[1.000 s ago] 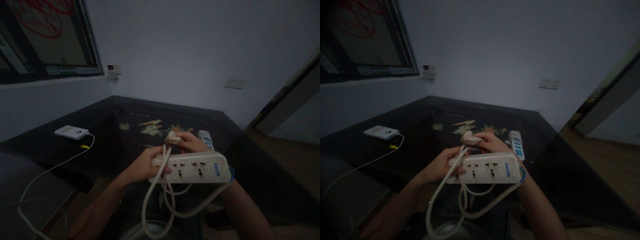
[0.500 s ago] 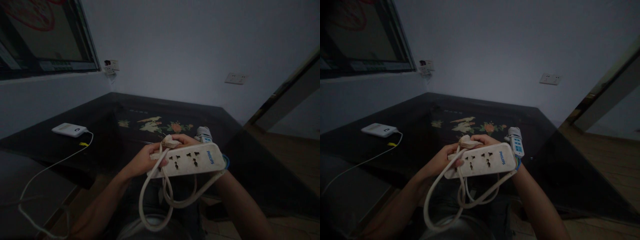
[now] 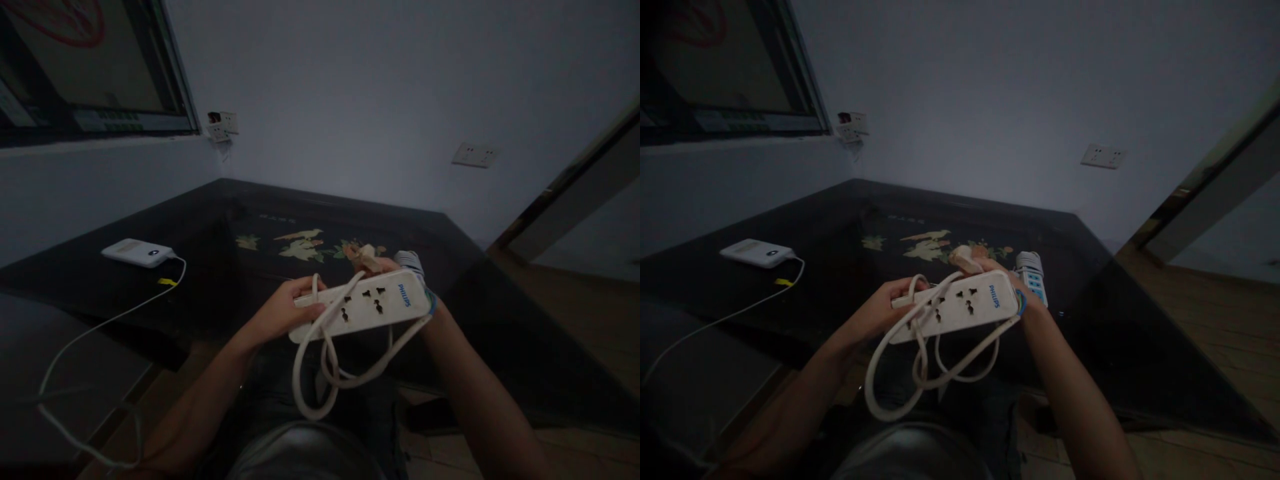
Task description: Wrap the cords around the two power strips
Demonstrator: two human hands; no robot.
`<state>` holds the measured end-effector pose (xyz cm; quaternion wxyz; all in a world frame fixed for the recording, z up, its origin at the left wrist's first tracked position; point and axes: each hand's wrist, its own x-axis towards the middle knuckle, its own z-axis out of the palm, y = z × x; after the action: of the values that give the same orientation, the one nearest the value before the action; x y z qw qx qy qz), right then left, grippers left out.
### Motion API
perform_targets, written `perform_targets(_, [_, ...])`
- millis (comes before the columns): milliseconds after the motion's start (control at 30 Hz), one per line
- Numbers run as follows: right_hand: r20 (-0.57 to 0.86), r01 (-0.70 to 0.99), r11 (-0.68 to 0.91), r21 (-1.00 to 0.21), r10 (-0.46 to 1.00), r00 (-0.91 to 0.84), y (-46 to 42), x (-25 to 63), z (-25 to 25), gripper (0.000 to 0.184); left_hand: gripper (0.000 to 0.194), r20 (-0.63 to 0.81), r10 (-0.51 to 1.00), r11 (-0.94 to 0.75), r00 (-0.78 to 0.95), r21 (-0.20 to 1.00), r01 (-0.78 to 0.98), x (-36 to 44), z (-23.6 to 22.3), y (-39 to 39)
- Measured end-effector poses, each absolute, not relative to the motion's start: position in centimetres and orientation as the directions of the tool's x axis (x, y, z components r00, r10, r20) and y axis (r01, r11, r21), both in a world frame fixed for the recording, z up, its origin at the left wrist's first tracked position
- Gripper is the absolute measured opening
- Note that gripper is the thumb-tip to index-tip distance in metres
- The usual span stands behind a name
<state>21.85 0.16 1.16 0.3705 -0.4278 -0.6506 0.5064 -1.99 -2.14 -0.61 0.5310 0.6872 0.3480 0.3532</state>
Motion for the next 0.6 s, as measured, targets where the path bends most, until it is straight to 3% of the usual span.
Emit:
perform_targets(100, [0.147, 0.023, 0.159, -0.987, 0.951, -0.274, 1.2, 23.3, 1.6, 0.039, 0.039, 0.080, 0.872, -0.145, 0.483, 0.984, 0.099, -2.4, -1.1, -1.9])
perform_targets(233, [0.341, -0.050, 0.337, -0.940, 0.936, -0.092, 1.7, 25.6, 2.8, 0.048, 0.040, 0.045, 0.902, -0.078, 0.429, 0.995, 0.059, -3.0, -2.0, -1.7])
perform_targets(433, [0.410, 0.082, 0.410, -0.908, 0.912, -0.021, 1.6, 29.0, 3.3, 0.051, 0.040, 0.049, 0.947, -0.042, 0.316, 0.999, -0.031, -4.5, -2.9, -1.5])
perform_targets(600, [0.403, 0.216, 0.398, -0.892, 0.915, -0.023, 1.3, 30.5, 3.8, 0.057, 0.042, 0.089, 0.924, -0.117, 0.372, 0.992, 0.053, -5.6, -2.9, -1.6])
